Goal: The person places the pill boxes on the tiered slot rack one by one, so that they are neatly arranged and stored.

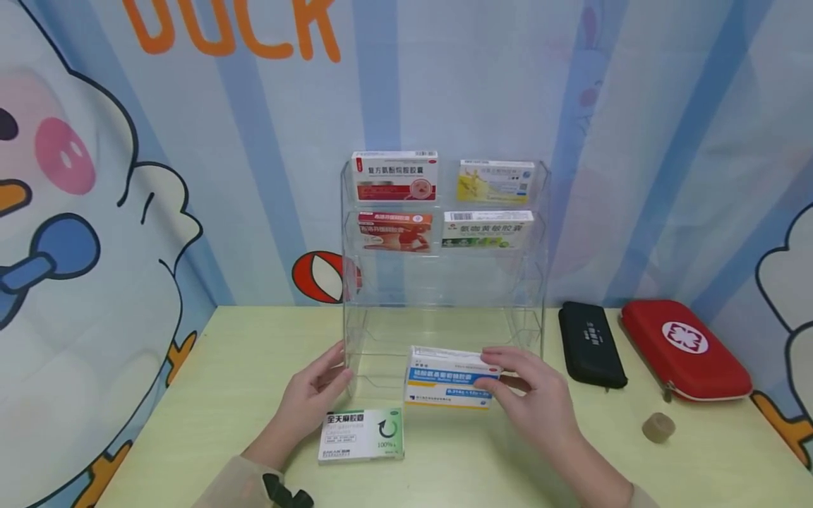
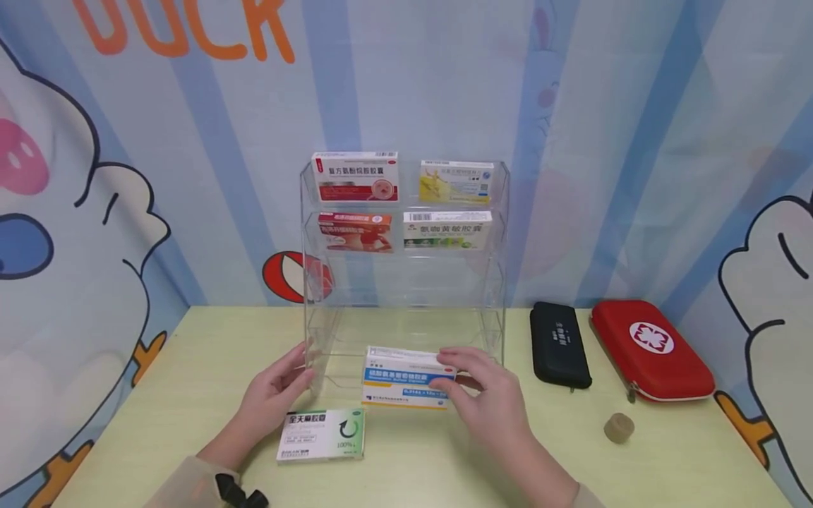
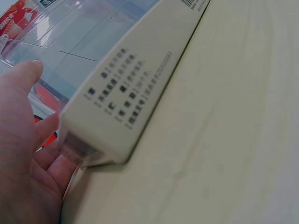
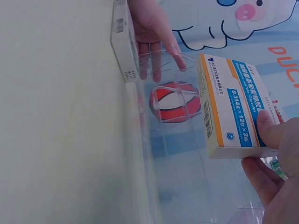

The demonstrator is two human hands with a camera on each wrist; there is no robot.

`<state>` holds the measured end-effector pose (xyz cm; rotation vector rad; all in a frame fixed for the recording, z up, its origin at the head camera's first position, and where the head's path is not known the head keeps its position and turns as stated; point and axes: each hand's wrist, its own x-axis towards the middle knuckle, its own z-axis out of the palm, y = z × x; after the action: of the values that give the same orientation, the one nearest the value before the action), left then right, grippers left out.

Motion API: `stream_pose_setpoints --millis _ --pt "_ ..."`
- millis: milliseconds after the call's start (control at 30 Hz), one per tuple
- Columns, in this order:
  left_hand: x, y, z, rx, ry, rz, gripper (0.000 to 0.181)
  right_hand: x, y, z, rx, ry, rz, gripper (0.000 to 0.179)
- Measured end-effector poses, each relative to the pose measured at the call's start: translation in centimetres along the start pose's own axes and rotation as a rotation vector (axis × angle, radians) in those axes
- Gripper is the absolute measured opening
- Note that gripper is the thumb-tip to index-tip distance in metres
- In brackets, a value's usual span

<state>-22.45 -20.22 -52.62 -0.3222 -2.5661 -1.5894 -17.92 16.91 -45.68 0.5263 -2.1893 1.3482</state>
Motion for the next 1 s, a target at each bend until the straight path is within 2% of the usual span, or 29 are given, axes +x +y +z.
stream_pose_setpoints --millis 100,300,400,533,700,1000 --pt "0.0 0.0 0.1 -0.001 -0.001 0.001 0.059 1.6 -0.6 0.0 -0.003 0.061 -0.025 0.039" --pt "0.0 -0.1 0.1 -0.002 0.002 -0.004 0.059 5.6 -1.4 0.4 0.005 0.215 -0.172 0.039" --pt "0.0 -0.1 0.1 0.002 0.003 0.001 0.059 7.6 -1.8 0.9 0.027 0.252 -0.209 0.036" --pt "0.0 -0.1 0.0 0.005 0.002 0.004 0.06 9.8 -2.0 1.7 0.034 0.261 -0.253 0.034" --pt "0.0 0.0 0.1 0.002 0.001 0.01 0.061 11.7 -1.8 2.6 -0.052 0.257 -0.307 0.033" --pt "0.0 -0.1 0.1 0.009 0.004 0.009 0.06 13.1 -1.5 4.3 -0.183 0.234 -0.329 0.031"
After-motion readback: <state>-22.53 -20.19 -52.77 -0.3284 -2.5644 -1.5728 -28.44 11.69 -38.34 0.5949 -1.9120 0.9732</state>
